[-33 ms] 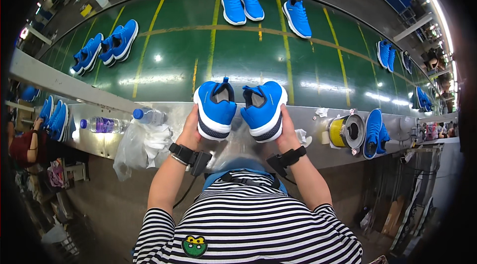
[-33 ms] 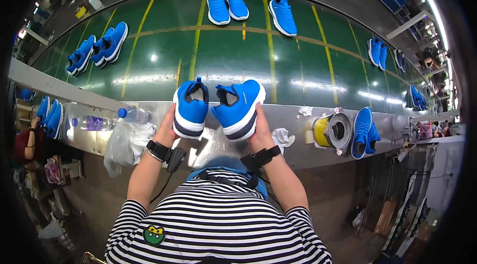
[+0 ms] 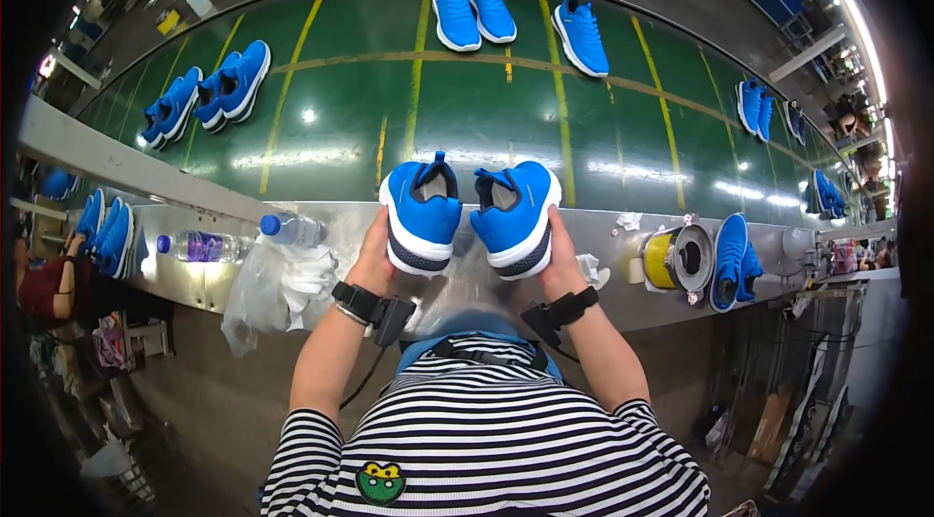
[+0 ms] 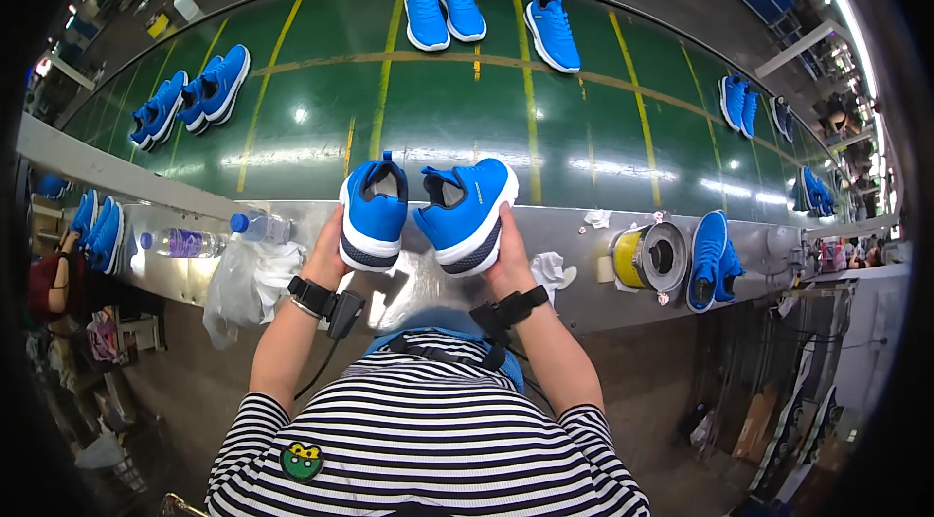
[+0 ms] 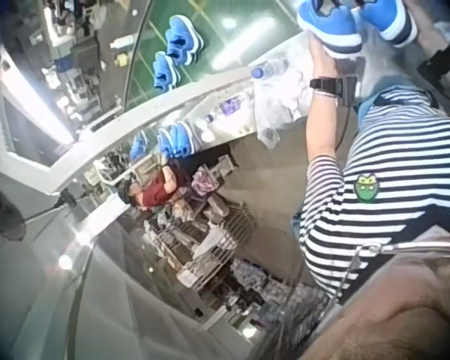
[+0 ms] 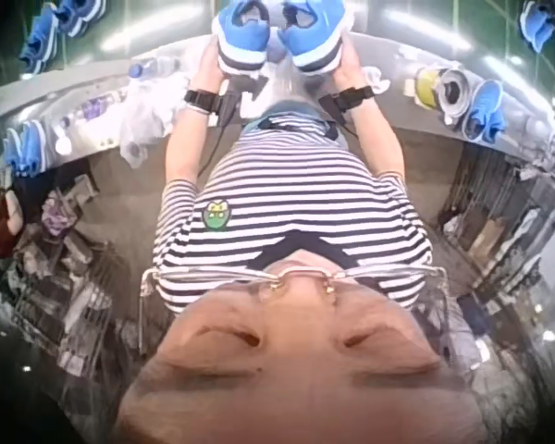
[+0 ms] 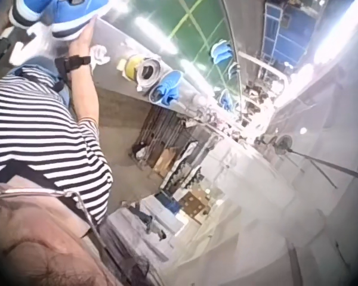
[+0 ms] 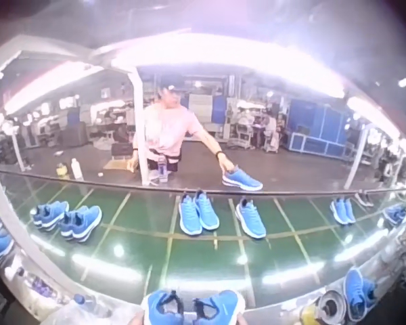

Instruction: The person wipes the exterior of blue sneakers with a white cloth on a factory assembly line. They handle the shoes one at a time, rotating them to clean different sides, and place them back on the conveyor belt after wiping.

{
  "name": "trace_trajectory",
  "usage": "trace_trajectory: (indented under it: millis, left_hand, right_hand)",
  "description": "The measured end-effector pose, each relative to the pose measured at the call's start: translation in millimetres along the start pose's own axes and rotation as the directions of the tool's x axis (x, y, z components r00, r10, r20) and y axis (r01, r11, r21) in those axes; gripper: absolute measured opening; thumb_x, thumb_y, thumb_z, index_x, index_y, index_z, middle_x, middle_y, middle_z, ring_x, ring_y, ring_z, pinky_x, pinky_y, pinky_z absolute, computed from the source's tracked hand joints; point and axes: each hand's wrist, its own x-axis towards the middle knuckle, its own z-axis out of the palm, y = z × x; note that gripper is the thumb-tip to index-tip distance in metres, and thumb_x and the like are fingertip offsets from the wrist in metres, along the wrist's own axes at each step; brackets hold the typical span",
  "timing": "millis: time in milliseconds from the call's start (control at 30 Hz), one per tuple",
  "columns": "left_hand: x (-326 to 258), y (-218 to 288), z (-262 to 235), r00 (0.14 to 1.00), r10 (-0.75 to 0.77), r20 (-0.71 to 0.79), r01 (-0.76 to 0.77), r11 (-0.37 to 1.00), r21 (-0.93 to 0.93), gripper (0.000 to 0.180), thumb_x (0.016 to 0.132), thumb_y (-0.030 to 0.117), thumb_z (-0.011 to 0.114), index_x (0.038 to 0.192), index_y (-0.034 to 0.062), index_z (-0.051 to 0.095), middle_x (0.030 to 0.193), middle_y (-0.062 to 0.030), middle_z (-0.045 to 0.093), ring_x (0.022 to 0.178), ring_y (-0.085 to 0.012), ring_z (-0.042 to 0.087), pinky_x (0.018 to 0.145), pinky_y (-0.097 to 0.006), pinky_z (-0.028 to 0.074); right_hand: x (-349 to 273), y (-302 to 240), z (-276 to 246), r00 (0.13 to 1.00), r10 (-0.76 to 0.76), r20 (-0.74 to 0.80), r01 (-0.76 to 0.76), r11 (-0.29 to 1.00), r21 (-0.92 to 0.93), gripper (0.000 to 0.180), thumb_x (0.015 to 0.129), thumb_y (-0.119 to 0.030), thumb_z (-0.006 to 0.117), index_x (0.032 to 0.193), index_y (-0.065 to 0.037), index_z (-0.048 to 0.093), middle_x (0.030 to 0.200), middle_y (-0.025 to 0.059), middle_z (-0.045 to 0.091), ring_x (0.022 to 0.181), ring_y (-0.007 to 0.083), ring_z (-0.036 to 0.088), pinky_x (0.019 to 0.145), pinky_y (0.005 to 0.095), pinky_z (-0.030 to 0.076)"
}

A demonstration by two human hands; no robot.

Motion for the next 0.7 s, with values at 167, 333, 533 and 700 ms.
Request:
trace_trajectory:
  millis: [167, 333, 533, 700]
  left_hand:
    - [-6.6, 0.2, 10.5, 0.995, -0.061, 0.084, 0.07, 0.992, -0.101, 0.05, 0.098, 0.042, 0.031, 0.124, 0.0053, 0.05, 0.118, -0.0165, 0.06, 0.104, -0.0331, 0.06, 0.091, -0.049, 0.048]
    - [-21.7, -0.7, 16.9, 0.956, -0.117, 0.269, 0.175, 0.964, -0.203, 0.052, 0.098, 0.044, 0.028, 0.126, 0.0064, 0.049, 0.121, -0.0158, 0.058, 0.109, -0.032, 0.057, 0.095, -0.047, 0.046]
    - [-34.1, -30.5, 21.1, 0.998, -0.012, 0.055, 0.004, 0.991, 0.136, 0.056, 0.096, 0.046, 0.039, 0.132, 0.003, 0.04, 0.125, -0.0152, 0.054, 0.109, -0.0271, 0.056, 0.093, -0.04, 0.047]
    - [-42.8, -35.5, 16.7, 0.976, 0.021, 0.216, -0.135, 0.837, 0.53, 0.068, 0.086, 0.036, 0.062, 0.135, 0.0012, 0.032, 0.125, -0.0132, 0.051, 0.108, -0.0235, 0.054, 0.093, -0.036, 0.045]
  right_hand:
    - [-0.3, 3.7, 8.2, 0.997, 0.08, -0.007, -0.08, 0.996, 0.03, 0.051, 0.095, -0.045, 0.042, 0.129, -0.008, 0.046, 0.125, 0.0118, 0.056, 0.111, 0.0286, 0.055, 0.098, 0.0424, 0.043]
    - [-7.8, 8.2, 18.0, 0.995, 0.085, 0.057, -0.09, 0.993, 0.079, 0.049, 0.096, -0.044, 0.038, 0.129, -0.009, 0.046, 0.124, 0.0119, 0.056, 0.111, 0.0277, 0.055, 0.099, 0.0415, 0.042]
    - [9.1, 42.8, -47.8, 0.988, 0.023, 0.155, 0.029, 0.945, -0.325, 0.042, 0.096, -0.036, 0.047, 0.127, -0.007, 0.046, 0.115, 0.0059, 0.059, 0.103, 0.0173, 0.057, 0.089, 0.0328, 0.046]
    - [-11.7, 53.3, -30.7, 0.988, 0.079, 0.13, 0.007, 0.83, -0.557, 0.058, 0.084, -0.016, 0.065, 0.134, -0.004, 0.038, 0.118, 0.0074, 0.055, 0.107, 0.0169, 0.054, 0.091, 0.0315, 0.043]
